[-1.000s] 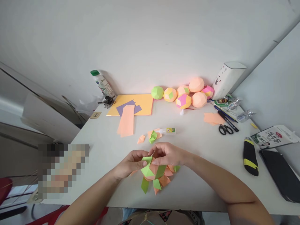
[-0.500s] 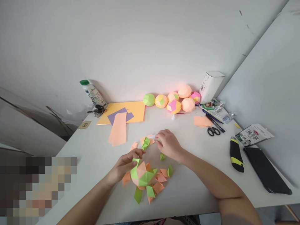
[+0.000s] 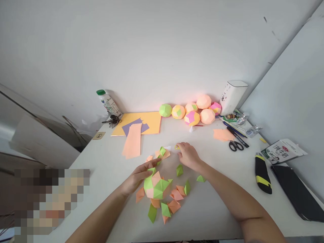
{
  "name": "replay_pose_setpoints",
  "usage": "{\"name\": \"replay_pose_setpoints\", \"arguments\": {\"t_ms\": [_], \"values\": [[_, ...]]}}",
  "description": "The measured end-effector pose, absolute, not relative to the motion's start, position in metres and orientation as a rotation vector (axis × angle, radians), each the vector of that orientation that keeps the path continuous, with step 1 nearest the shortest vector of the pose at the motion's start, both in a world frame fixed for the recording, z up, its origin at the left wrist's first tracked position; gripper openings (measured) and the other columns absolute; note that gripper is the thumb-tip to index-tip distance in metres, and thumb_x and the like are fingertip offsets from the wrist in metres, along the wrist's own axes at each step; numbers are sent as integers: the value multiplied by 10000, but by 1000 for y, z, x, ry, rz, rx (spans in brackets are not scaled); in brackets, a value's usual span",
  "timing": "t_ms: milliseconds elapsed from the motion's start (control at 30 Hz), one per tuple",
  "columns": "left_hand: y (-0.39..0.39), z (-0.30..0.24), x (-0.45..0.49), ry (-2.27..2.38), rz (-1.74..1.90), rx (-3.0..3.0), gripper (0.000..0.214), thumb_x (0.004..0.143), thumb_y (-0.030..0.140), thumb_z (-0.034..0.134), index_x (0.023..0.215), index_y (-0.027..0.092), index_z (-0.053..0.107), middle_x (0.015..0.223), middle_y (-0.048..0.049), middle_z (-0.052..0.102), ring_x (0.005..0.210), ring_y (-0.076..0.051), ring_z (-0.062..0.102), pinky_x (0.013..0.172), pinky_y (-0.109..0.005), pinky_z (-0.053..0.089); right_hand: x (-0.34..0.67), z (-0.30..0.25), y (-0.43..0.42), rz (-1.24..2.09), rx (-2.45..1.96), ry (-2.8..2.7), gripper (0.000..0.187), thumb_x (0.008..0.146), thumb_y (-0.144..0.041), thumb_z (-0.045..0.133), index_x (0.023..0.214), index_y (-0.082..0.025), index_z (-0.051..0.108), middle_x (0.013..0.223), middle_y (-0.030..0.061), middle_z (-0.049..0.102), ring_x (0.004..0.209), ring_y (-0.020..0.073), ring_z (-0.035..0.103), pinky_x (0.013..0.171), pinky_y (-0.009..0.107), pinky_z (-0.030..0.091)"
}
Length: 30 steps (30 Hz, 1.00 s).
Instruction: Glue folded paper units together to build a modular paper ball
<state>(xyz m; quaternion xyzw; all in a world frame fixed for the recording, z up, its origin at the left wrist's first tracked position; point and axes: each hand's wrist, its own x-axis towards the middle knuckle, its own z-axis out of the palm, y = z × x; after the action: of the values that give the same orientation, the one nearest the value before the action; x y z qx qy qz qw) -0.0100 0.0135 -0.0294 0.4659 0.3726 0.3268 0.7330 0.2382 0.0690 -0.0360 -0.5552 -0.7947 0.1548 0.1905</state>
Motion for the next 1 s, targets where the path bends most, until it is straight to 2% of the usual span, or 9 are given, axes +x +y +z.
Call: {"name": "replay_pose_setpoints", "arguments": {"t_ms": [167,333,500,600,800,1000], "values": [[15,-33,-9,836,734,1027,113,750,254,631,696,166,585,1451,-99,397,1331,-332,303,1040,-474,253,241,-26,70,536,-1541,-2060,362,825,-171,525,1184,-214,545,1177,98,618,1060,237,596,837,375,506],[12,-29,-6,854,883,1066,114,765,257,598,706,174,546,1246,-102,533,1229,-308,410,989,-451,315,241,-9,64,655,-1440,-2043,374,804,-195,536,1177,-215,557,1192,95,618,1061,239,597,826,372,514],[7,-22,-12,836,1066,1332,122,791,235,587,683,206,537,1130,-66,589,1344,-271,271,1073,-430,226,239,6,51,818,-1345,-2139,360,816,-203,539,1175,-224,557,1187,82,615,1078,239,585,892,395,489],[3,-21,-14,853,1042,1374,149,807,256,585,678,209,525,1093,-79,598,1333,-282,290,1067,-453,237,239,10,45,836,-1314,-2168,365,820,-197,541,1183,-232,553,1200,80,609,1090,242,580,900,395,487],[-1,-22,-10,884,996,1320,168,811,298,583,688,191,541,1151,-98,550,1180,-291,438,978,-440,343,236,15,39,788,-1292,-2156,358,816,-171,525,1166,-243,547,1177,72,612,1059,238,590,888,399,492],[-2,-22,-10,835,1028,1265,129,802,261,586,697,191,557,1162,-84,565,1185,-278,438,996,-419,330,234,16,38,686,-1282,-2090,335,832,-205,518,1165,-239,528,1173,72,609,1071,236,583,895,394,487]]}}
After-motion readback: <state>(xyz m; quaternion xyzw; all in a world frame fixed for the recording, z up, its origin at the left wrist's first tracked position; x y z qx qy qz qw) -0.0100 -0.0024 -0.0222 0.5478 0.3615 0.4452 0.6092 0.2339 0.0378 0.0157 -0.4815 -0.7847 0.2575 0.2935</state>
